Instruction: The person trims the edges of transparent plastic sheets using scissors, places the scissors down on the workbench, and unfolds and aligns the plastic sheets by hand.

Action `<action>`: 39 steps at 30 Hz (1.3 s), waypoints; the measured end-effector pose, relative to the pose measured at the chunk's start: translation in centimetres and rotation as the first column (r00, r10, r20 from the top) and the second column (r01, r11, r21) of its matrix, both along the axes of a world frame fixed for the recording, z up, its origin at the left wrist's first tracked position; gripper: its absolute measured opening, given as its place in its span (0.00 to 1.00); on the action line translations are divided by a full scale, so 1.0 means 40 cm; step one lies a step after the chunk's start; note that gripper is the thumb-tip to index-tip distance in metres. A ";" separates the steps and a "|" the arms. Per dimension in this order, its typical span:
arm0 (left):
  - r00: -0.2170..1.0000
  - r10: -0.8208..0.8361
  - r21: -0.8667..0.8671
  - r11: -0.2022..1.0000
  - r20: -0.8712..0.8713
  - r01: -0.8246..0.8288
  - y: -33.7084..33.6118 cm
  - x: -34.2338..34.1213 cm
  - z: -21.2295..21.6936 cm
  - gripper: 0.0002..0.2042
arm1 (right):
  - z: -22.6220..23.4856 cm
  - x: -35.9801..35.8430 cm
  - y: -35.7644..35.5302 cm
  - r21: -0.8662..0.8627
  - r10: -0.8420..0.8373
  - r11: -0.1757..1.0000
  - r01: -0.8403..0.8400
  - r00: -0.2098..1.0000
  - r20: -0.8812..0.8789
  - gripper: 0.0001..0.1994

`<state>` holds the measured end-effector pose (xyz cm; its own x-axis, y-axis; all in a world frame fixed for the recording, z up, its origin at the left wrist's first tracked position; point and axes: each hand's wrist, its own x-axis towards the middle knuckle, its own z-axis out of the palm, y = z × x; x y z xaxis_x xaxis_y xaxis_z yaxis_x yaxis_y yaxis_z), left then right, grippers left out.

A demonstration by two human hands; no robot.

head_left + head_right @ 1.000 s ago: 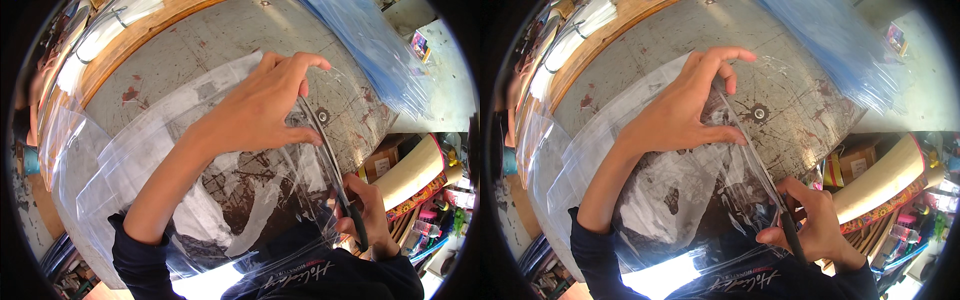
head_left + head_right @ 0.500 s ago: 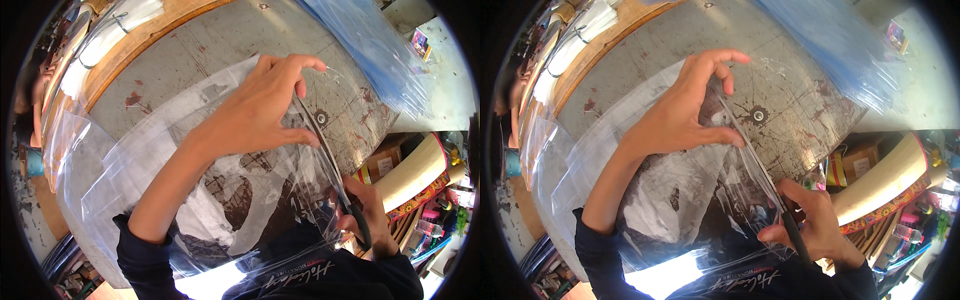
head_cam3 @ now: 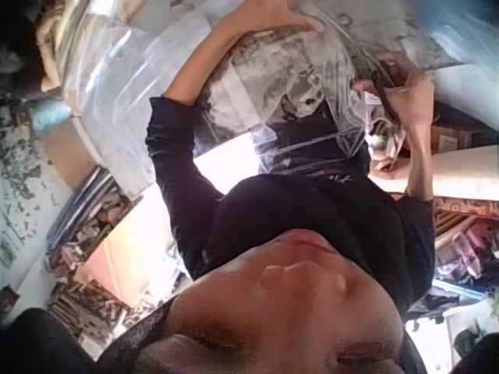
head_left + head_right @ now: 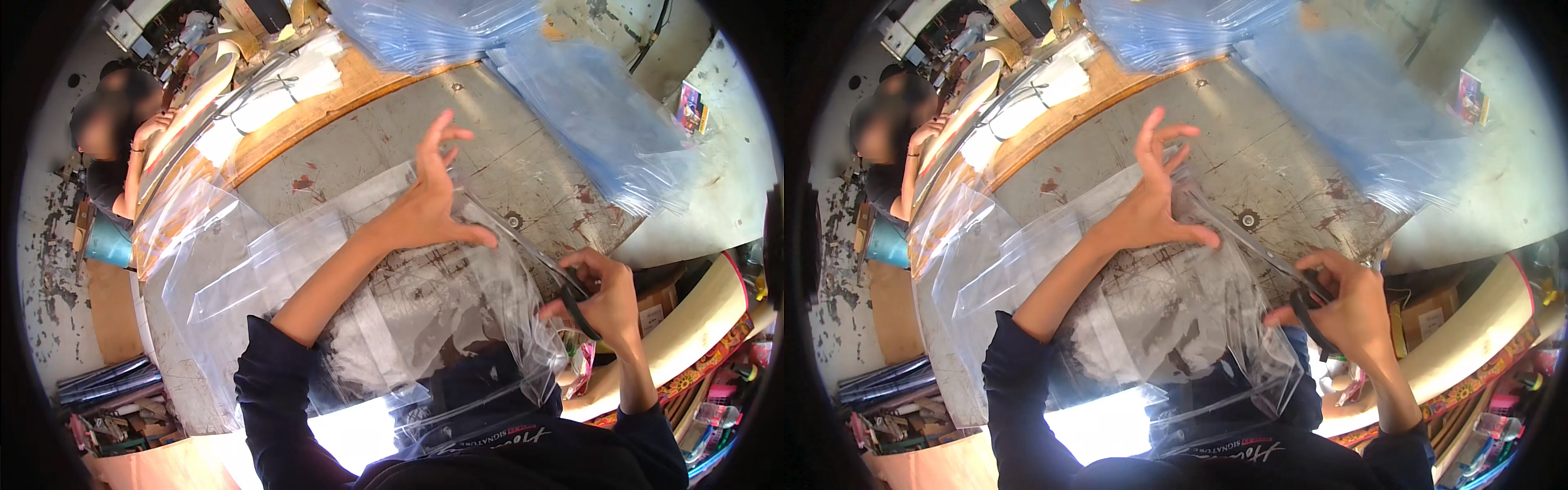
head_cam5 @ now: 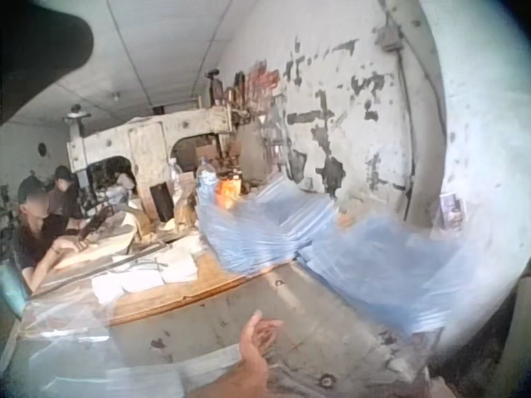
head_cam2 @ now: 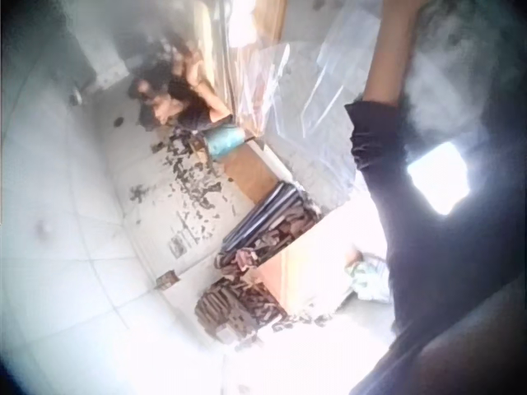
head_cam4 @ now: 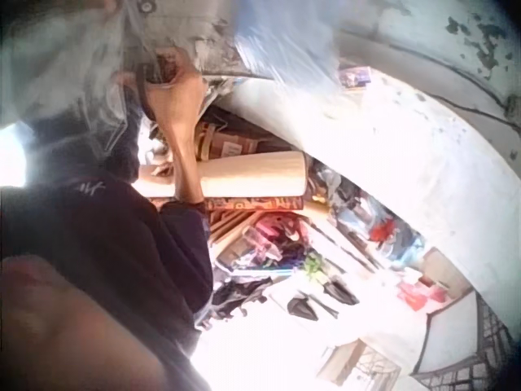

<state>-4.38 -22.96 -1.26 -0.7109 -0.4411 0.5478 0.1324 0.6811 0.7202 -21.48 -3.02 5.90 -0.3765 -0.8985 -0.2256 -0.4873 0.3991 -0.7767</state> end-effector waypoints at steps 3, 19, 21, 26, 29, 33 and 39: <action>0.999 0.050 -0.066 0.997 -0.001 -0.050 -0.011 0.005 0.005 0.69 | -0.018 0.005 -0.015 -0.088 0.031 0.995 -0.037 0.998 -0.061 0.25; 0.882 0.169 -0.649 0.739 0.439 0.181 0.103 0.095 0.140 0.29 | 0.008 -0.058 -0.114 -0.132 0.198 0.954 -0.269 0.896 -0.396 0.30; 0.868 0.212 -0.666 0.727 0.449 0.167 0.183 0.105 0.104 0.24 | -0.006 -0.050 -0.165 -0.118 0.214 0.952 -0.284 0.887 -0.410 0.30; 0.873 0.341 -0.681 0.732 0.348 -0.014 0.279 0.117 0.055 0.19 | -0.027 -0.038 -0.218 -0.109 0.261 0.927 -0.359 0.825 -0.501 0.29; 0.895 0.353 -0.697 0.714 0.273 -0.069 0.277 0.122 0.050 0.19 | -0.035 -0.036 -0.219 -0.116 0.287 0.915 -0.386 0.827 -0.484 0.29; 0.908 0.355 -0.720 0.687 0.222 -0.093 0.285 0.122 0.047 0.17 | -0.038 -0.015 -0.193 -0.197 0.174 0.879 -0.434 0.677 -0.715 0.21; 0.929 0.349 -0.765 0.630 0.124 -0.134 0.289 0.122 0.039 0.15 | -0.006 0.052 -0.172 -0.336 0.383 0.741 -0.582 0.776 -0.501 0.10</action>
<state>0.49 -11.40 0.32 -0.7903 -0.1456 0.5952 -0.2167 0.9750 -0.0493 -19.42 -9.89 5.68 0.1758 -0.9343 0.3101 -0.7988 -0.3195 -0.5097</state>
